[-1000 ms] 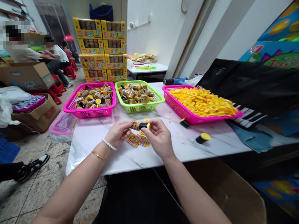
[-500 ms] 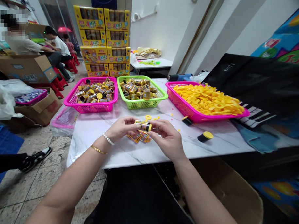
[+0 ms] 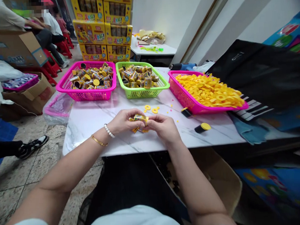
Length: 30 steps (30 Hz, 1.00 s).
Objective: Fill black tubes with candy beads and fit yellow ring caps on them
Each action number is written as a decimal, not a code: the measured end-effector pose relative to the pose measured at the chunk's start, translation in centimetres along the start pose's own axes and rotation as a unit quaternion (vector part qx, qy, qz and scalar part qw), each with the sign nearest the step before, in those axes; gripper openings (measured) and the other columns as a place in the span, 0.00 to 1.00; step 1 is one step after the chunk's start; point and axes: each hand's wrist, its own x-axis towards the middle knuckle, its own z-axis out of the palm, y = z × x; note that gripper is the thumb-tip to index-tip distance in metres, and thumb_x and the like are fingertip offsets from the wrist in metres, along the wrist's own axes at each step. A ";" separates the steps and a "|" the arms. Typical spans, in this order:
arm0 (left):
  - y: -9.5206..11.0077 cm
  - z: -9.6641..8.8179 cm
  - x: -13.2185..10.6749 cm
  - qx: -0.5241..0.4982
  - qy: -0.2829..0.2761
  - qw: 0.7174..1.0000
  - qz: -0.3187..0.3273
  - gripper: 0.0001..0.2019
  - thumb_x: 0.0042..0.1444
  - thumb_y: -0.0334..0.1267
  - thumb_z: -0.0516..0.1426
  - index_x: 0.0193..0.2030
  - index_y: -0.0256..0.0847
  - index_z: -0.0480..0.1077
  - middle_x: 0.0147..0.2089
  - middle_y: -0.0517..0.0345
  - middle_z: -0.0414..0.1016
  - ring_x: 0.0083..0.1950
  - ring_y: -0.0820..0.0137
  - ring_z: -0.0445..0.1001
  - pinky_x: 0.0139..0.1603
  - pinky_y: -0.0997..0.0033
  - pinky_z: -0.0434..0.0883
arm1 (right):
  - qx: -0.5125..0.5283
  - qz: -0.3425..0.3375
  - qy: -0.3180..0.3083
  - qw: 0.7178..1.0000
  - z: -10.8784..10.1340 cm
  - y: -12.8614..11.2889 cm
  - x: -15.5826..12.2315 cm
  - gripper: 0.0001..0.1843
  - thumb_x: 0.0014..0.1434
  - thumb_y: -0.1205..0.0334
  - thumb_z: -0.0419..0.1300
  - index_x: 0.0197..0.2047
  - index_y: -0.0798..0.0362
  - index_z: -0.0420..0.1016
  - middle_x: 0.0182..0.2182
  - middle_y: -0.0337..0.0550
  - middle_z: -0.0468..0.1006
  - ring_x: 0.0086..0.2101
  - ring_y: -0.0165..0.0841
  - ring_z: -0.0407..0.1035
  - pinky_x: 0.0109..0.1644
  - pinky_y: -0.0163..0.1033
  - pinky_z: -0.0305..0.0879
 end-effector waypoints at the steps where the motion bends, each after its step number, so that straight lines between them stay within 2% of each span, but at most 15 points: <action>1: 0.0 0.0 0.0 0.010 0.006 1.000 0.002 0.15 0.44 0.36 0.71 0.40 0.36 0.78 0.37 0.55 0.79 0.39 0.71 0.75 0.43 0.74 0.70 | 0.036 0.032 -0.012 0.999 0.1 0.1 0.3 0.21 0.43 0.48 0.76 0.33 0.55 0.81 0.28 0.44 0.82 0.28 0.37 0.78 0.38 0.45 0.79; 5: -0.3 -0.1 0.3 -0.098 -0.008 0.994 -0.050 0.20 0.47 0.45 0.70 0.43 0.35 0.76 0.36 0.52 0.79 0.35 0.71 0.76 0.39 0.72 0.72 | 0.071 0.030 -0.012 0.997 0.1 -0.1 0.5 0.20 0.44 0.53 0.77 0.37 0.55 0.80 0.31 0.42 0.82 0.30 0.34 0.78 0.41 0.42 0.79; 9: -0.9 0.1 0.6 -0.109 -0.023 0.989 -0.095 0.23 0.49 0.55 0.68 0.36 0.33 0.74 0.28 0.54 0.76 0.25 0.74 0.72 0.27 0.76 0.67 | 0.076 0.020 -0.059 0.995 -0.5 -0.1 0.1 0.25 0.48 0.55 0.75 0.49 0.52 0.80 0.37 0.41 0.82 0.30 0.32 0.78 0.40 0.44 0.80; 11: -1.0 0.2 0.6 -0.134 -0.050 0.983 -0.113 0.26 0.48 0.58 0.68 0.37 0.34 0.73 0.27 0.54 0.76 0.24 0.74 0.73 0.25 0.76 0.66 | 0.074 0.008 -0.061 0.995 -0.6 0.2 0.0 0.21 0.48 0.55 0.75 0.45 0.52 0.82 0.37 0.41 0.81 0.29 0.33 0.78 0.37 0.44 0.81; 13: -0.9 0.3 0.5 -0.178 -0.078 0.973 -0.121 0.28 0.45 0.58 0.69 0.40 0.35 0.73 0.29 0.54 0.77 0.24 0.72 0.74 0.23 0.77 0.67 | 0.086 -0.008 -0.035 0.996 -0.5 0.6 0.1 0.16 0.46 0.54 0.75 0.36 0.53 0.83 0.35 0.41 0.80 0.29 0.34 0.78 0.32 0.43 0.81; 15: -0.9 0.2 0.5 -0.204 -0.096 0.967 -0.122 0.29 0.43 0.58 0.70 0.41 0.36 0.73 0.28 0.55 0.77 0.23 0.73 0.75 0.22 0.77 0.67 | 0.108 -0.021 0.001 0.994 -0.3 0.8 0.2 0.15 0.45 0.54 0.76 0.33 0.53 0.82 0.34 0.40 0.79 0.27 0.33 0.77 0.27 0.41 0.80; 17: -1.0 0.2 0.6 -0.203 -0.096 0.966 -0.129 0.29 0.41 0.60 0.70 0.35 0.35 0.72 0.24 0.56 0.76 0.19 0.74 0.72 0.19 0.78 0.65 | 0.104 -0.035 0.022 0.994 -0.1 0.8 0.2 0.13 0.46 0.54 0.75 0.31 0.52 0.81 0.34 0.39 0.77 0.27 0.31 0.76 0.27 0.39 0.80; 19: -1.0 0.2 0.6 -0.193 -0.084 0.966 -0.148 0.29 0.43 0.63 0.68 0.30 0.34 0.72 0.21 0.57 0.74 0.15 0.76 0.69 0.16 0.79 0.61 | 0.069 -0.059 0.012 0.996 -0.1 0.7 0.1 0.11 0.48 0.56 0.75 0.34 0.50 0.82 0.38 0.40 0.77 0.31 0.32 0.76 0.32 0.40 0.81; 21: -0.9 0.3 0.5 -0.194 -0.075 0.964 -0.165 0.28 0.48 0.63 0.66 0.29 0.33 0.72 0.20 0.56 0.74 0.15 0.76 0.68 0.13 0.80 0.57 | 0.026 -0.087 -0.017 0.996 -0.2 0.5 -0.1 0.11 0.50 0.58 0.74 0.37 0.49 0.83 0.42 0.42 0.77 0.37 0.34 0.76 0.38 0.42 0.82; 23: -0.7 0.4 0.4 -0.214 -0.083 0.958 -0.173 0.26 0.51 0.60 0.65 0.30 0.33 0.72 0.21 0.55 0.75 0.15 0.76 0.69 0.13 0.80 0.57 | 0.011 -0.115 -0.031 0.993 -0.3 0.5 -0.3 0.09 0.51 0.59 0.73 0.38 0.48 0.84 0.42 0.42 0.76 0.39 0.35 0.75 0.39 0.43 0.82; 27: -0.4 0.4 0.3 -0.248 -0.105 0.947 -0.175 0.21 0.53 0.53 0.67 0.32 0.34 0.72 0.21 0.57 0.75 0.14 0.77 0.68 0.14 0.80 0.58 | 0.038 -0.145 0.003 0.989 -0.4 0.9 -0.8 0.06 0.51 0.60 0.73 0.33 0.48 0.82 0.37 0.41 0.73 0.37 0.34 0.73 0.34 0.42 0.82; 30: -0.5 0.6 0.4 -0.228 -0.090 0.951 -0.190 0.21 0.55 0.54 0.65 0.30 0.34 0.72 0.18 0.58 0.74 0.13 0.78 0.65 0.13 0.80 0.58 | 0.012 -0.145 0.002 0.989 -0.4 0.6 -1.0 0.06 0.53 0.60 0.72 0.36 0.47 0.82 0.40 0.40 0.73 0.38 0.34 0.74 0.35 0.43 0.82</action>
